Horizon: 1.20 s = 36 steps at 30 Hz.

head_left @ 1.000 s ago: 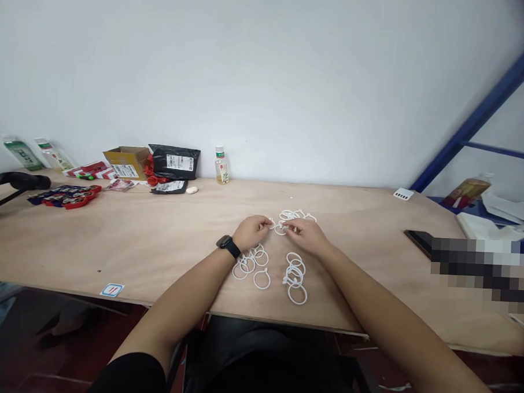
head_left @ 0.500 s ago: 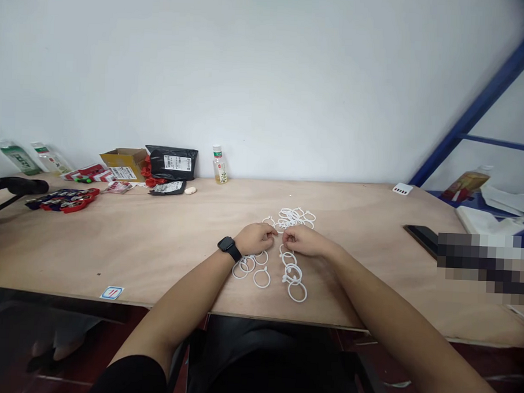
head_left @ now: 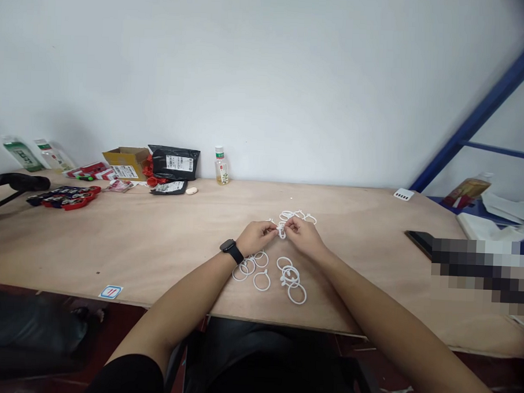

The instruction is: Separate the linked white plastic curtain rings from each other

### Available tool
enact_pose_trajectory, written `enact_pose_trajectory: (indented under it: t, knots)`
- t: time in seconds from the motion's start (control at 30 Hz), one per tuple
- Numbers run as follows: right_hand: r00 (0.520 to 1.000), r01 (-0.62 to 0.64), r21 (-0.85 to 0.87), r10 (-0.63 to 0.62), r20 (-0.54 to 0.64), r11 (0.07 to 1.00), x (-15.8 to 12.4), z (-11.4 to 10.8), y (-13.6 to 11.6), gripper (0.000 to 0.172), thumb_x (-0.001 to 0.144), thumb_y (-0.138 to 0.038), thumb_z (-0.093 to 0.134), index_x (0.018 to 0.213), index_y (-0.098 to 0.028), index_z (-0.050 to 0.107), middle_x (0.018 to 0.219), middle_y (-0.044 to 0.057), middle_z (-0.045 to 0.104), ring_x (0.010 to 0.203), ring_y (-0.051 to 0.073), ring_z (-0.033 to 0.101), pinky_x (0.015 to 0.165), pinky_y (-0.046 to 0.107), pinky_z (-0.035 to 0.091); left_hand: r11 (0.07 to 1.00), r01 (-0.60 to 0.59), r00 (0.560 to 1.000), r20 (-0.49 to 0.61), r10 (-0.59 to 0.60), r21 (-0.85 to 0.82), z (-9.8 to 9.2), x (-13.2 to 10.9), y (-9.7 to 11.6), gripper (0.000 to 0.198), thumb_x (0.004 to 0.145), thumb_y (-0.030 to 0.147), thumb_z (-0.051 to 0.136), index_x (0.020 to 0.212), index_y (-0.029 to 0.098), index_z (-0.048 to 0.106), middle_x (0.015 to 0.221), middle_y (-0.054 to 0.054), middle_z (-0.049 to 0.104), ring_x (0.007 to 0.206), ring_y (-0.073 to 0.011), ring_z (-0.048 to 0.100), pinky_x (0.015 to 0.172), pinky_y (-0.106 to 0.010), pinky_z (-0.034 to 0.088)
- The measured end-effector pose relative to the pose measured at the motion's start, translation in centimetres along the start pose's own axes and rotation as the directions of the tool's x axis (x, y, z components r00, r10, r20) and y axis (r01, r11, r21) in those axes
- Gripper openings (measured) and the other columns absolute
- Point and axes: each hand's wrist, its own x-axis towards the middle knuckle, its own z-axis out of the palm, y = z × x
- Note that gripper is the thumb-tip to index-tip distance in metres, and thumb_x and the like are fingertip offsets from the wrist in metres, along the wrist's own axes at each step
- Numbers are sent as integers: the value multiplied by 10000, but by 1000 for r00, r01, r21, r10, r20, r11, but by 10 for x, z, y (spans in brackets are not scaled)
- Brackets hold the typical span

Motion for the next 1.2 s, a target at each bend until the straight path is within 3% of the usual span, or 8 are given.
enact_pose_trajectory:
  t: [0.13, 0.3, 0.4, 0.6, 0.73, 0.97, 1.2]
  knots:
    - [999, 7, 45, -6, -39, 999, -1, 3, -3, 109, 764, -247, 549, 824, -192, 621, 706, 6, 666, 597, 141, 586, 578, 250, 439, 975, 74, 995, -51, -86, -210, 3, 1, -1, 296, 814, 343, 631, 1008, 122, 668, 774, -39, 697, 605, -90, 567, 571, -190, 433]
    - [993, 101, -14, -101, -66, 995, -1, 3, -5, 339, 780, -183, 503, 1080, -205, 662, 809, 20, 713, 671, 152, 621, 652, 270, 465, 924, 91, 995, -1, -99, -371, 7, 1, 1, 430, 769, 342, 696, 1115, 103, 608, 777, -49, 693, 560, -71, 540, 520, -174, 396]
    - [985, 147, -111, -156, -78, 983, -2, 2, -5, 313, 798, -175, 492, 1030, -217, 696, 933, 37, 731, 784, 171, 646, 710, 282, 472, 915, 91, 994, -24, -110, -393, 9, 1, 1, 387, 772, 364, 695, 1049, 101, 635, 798, -58, 698, 586, -75, 558, 546, -181, 419]
    - [985, 114, -329, -149, -83, 937, -5, 2, -7, 227, 801, -222, 540, 946, -235, 714, 825, 21, 741, 744, 177, 648, 653, 265, 436, 919, 72, 993, -63, -105, -389, 10, 0, 0, 388, 751, 352, 719, 1035, 96, 649, 803, -69, 711, 601, -82, 584, 563, -185, 452]
    - [981, 146, -387, -185, -66, 910, -8, 3, -11, 219, 826, -237, 532, 954, -242, 709, 874, 23, 743, 784, 179, 659, 673, 265, 430, 935, 67, 990, -92, -106, -349, 11, 0, 1, 314, 775, 335, 689, 983, 100, 669, 801, -74, 718, 626, -99, 618, 589, -198, 482]
    - [968, 235, -315, -250, -5, 919, -10, 1, -17, 222, 875, -262, 504, 977, -233, 699, 848, 29, 737, 742, 169, 648, 666, 256, 424, 931, 94, 969, -181, -166, -352, 10, 4, -2, 156, 774, 211, 632, 882, 108, 679, 780, -67, 719, 685, -121, 653, 627, -207, 511]
    - [956, 292, -201, -284, 67, 935, -12, -1, -19, 196, 883, -296, 514, 936, -214, 684, 816, 36, 724, 700, 159, 632, 642, 244, 410, 945, 114, 963, -200, -181, -308, 7, 4, -3, 182, 718, 114, 566, 851, 100, 691, 735, -46, 704, 638, -105, 621, 617, -201, 490]
